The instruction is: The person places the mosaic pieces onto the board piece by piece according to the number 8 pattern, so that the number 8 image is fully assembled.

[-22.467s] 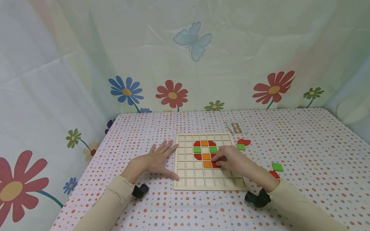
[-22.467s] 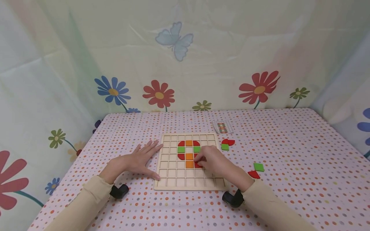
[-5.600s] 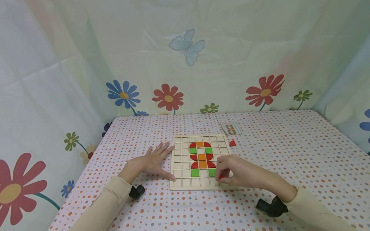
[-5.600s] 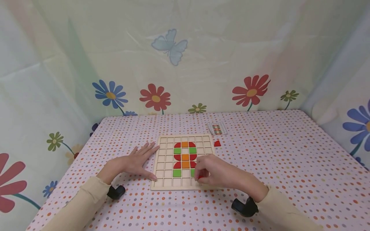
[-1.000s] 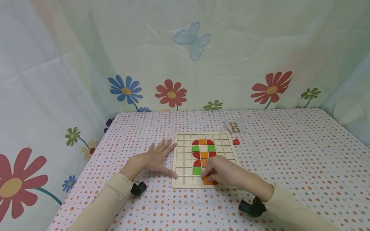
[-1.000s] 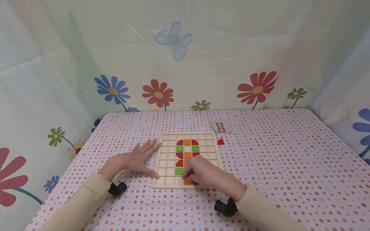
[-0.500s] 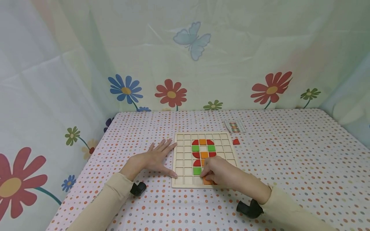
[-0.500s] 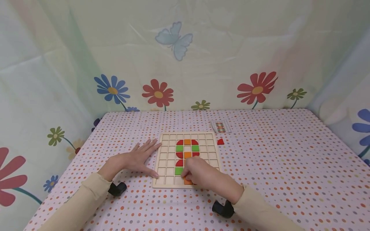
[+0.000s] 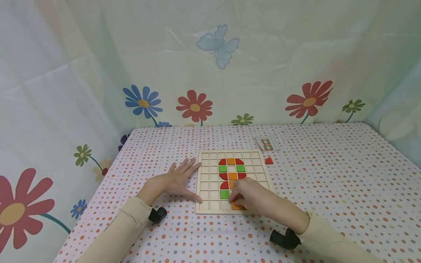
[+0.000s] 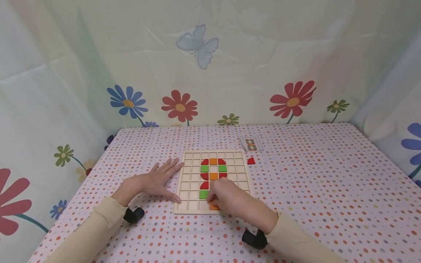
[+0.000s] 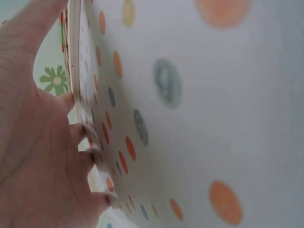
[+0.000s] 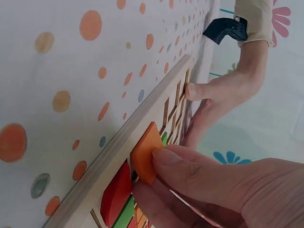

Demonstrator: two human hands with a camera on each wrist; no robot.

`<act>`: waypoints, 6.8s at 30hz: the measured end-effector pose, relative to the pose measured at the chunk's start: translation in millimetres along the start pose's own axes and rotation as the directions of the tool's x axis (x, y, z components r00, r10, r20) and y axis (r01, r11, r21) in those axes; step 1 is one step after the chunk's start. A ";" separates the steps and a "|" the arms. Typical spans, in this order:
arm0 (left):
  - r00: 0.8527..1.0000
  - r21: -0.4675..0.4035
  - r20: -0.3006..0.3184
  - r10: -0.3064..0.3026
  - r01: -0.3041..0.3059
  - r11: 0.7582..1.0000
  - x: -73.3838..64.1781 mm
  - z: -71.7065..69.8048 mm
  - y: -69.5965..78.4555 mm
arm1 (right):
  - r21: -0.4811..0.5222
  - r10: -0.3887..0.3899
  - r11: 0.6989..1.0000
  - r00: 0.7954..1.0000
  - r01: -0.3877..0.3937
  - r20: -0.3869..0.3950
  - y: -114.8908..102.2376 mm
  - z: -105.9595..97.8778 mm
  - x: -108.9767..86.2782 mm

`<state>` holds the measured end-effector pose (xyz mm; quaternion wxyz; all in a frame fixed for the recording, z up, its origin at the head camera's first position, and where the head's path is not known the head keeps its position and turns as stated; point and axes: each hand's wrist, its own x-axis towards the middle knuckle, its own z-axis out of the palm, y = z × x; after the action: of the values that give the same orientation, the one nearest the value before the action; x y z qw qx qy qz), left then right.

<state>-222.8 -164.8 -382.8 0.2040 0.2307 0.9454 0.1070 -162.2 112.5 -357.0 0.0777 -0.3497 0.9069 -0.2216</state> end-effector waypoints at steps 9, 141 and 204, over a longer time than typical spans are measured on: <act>1.000 -0.009 -0.001 -0.002 0.002 1.000 -0.3 -0.4 0.5 | 0.027 -0.027 0.999 0.999 0.028 -0.031 6.6 -1.8 -5.2; 1.000 0.003 -0.001 0.001 -0.001 1.000 1.3 -1.2 1.4 | 0.284 -0.071 0.959 0.986 0.026 0.150 25.8 -3.9 21.5; 1.000 -0.003 0.002 -0.002 0.002 1.000 -2.9 -2.2 -3.2 | 0.117 0.096 0.991 0.968 -0.070 -0.232 68.7 -38.8 -33.4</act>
<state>-222.6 -169.2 -380.9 0.2056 0.2295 0.9452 0.1081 -190.0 193.5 -354.3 -0.0031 -0.2778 0.9102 -0.3070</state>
